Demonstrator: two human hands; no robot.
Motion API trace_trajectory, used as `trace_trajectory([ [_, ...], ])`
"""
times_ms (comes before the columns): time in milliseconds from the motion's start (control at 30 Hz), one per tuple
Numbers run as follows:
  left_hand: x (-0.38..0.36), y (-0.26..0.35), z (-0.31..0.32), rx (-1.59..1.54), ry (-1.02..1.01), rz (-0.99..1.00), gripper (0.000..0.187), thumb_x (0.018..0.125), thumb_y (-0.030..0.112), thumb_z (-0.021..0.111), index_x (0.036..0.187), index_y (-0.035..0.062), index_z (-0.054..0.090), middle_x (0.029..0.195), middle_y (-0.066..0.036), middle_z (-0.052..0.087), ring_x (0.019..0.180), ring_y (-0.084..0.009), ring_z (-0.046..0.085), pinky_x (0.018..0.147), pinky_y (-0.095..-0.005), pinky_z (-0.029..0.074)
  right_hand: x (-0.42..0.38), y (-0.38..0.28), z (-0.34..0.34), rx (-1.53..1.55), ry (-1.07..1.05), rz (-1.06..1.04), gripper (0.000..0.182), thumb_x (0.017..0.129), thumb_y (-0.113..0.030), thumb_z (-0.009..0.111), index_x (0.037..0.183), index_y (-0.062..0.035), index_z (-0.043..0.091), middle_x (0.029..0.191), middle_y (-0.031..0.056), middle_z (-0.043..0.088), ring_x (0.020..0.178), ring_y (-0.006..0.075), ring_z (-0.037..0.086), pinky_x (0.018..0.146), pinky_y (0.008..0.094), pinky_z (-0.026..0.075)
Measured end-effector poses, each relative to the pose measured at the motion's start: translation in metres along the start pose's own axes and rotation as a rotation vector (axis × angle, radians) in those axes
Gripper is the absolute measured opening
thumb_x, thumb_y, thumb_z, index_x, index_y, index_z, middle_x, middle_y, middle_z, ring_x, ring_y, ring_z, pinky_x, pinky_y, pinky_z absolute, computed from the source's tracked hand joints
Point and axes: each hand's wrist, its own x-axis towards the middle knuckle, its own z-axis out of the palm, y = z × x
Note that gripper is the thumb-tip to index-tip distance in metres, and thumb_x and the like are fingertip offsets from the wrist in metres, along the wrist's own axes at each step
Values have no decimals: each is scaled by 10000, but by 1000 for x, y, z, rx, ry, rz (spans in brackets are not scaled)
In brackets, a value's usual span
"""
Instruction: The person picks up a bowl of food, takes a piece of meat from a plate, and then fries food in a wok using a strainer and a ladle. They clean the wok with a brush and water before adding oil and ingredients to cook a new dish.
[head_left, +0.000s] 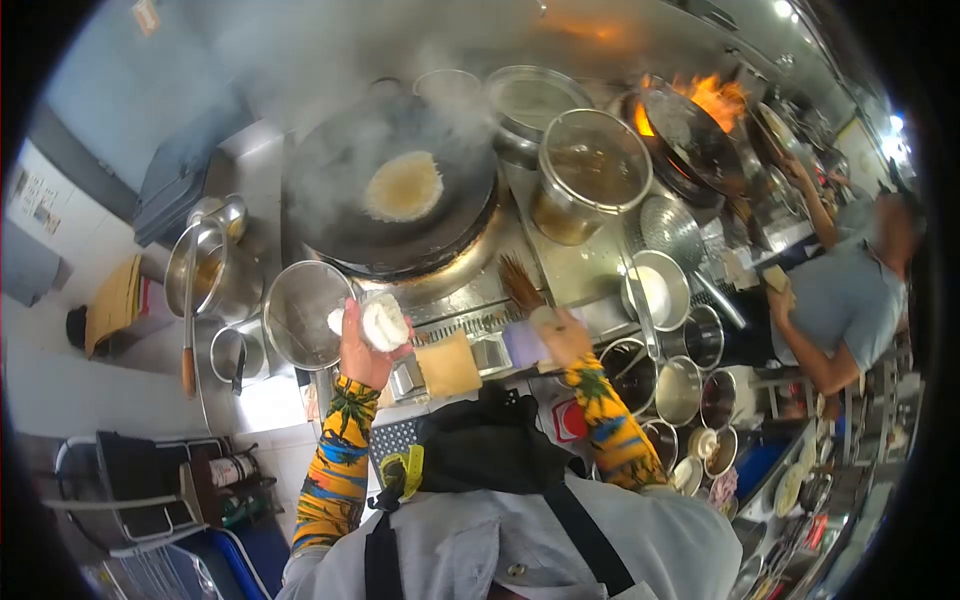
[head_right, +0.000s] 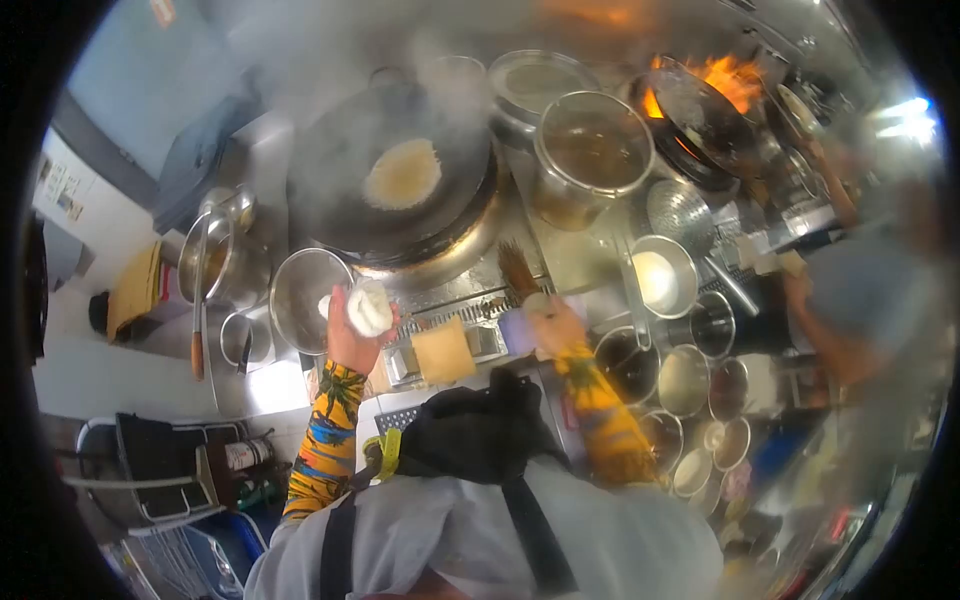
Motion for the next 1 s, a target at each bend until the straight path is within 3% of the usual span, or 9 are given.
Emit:
trace_trajectory([
  [100, 14, 1, 7, 21, 158, 34, 619, 881, 672, 417, 1105, 115, 567, 904, -102, 664, 783, -246, 658, 611, -369, 534, -44, -39, -58, 928, -273, 81, 537, 847, -215, 627, 1328, -36, 470, 951, 113, 644, 738, 169, 628, 589, 255, 502],
  [200, 36, 4, 22, 7, 205, 62, 577, 889, 657, 424, 1037, 120, 574, 866, -85, 656, 759, -248, 652, 588, -371, 528, -81, -94, -64, 1014, -297, -40, 481, 823, -149, 657, 1276, -39, 540, 998, 138, 650, 779, 173, 639, 613, 255, 506],
  [300, 70, 5, 27, -65, 253, -15, 449, 867, 560, 548, 993, 130, 568, 831, -63, 642, 719, -244, 638, 573, -370, 521, -58, -153, -36, 551, -244, -261, 474, 790, -142, 692, 1233, -19, 579, 1094, 178, 639, 883, 232, 662, 703, 311, 529],
  [400, 105, 4, 16, -65, 380, -50, 325, 776, 358, 692, 965, 121, 573, 801, -60, 626, 695, -241, 624, 549, -379, 512, -14, -215, -20, 86, 181, -982, 489, 768, -193, 709, 1209, -11, 597, 1105, 189, 641, 958, 289, 654, 818, 361, 513],
  [533, 102, 3, -14, 201, 271, 364, 227, 762, 265, 648, 867, 77, 578, 785, -103, 612, 669, -251, 623, 501, -396, 485, 60, -305, -66, -389, -116, -941, 499, 730, -300, 711, 1152, -44, 637, 1024, 169, 655, 907, 284, 646, 787, 339, 509],
  [567, 88, 31, -2, 3, 359, 64, 222, 760, 260, 648, 851, 71, 577, 783, -105, 610, 664, -253, 621, 494, -398, 478, 90, -323, -67, -534, -231, -948, 482, 711, -282, 724, 1125, -45, 657, 931, 143, 685, 823, 269, 662, 734, 341, 513],
  [667, 80, 54, -5, 32, 424, 12, 213, 760, 241, 643, 852, 61, 579, 765, -99, 606, 642, -252, 602, 492, -414, 467, 151, -369, -6, -620, -897, -489, 445, 695, -292, 728, 1083, -78, 683, 797, 64, 671, 601, 164, 596, 536, 305, 468],
  [767, 92, 49, -19, 57, 349, 2, 233, 763, 242, 643, 885, 51, 587, 768, -99, 611, 640, -255, 605, 501, -415, 477, 179, -380, 103, -279, -637, -569, 397, 714, -307, 734, 1024, -64, 688, 781, 33, 661, 597, 124, 578, 482, 283, 449],
  [1000, 85, 56, -19, -51, 179, -211, 303, 832, 361, 656, 1006, 126, 575, 862, -66, 627, 710, -211, 610, 555, -413, 502, 90, -336, 146, -389, -263, -1050, 429, 796, -370, 640, 1111, -79, 670, 1124, 190, 640, 1097, 360, 580, 961, 447, 431],
])
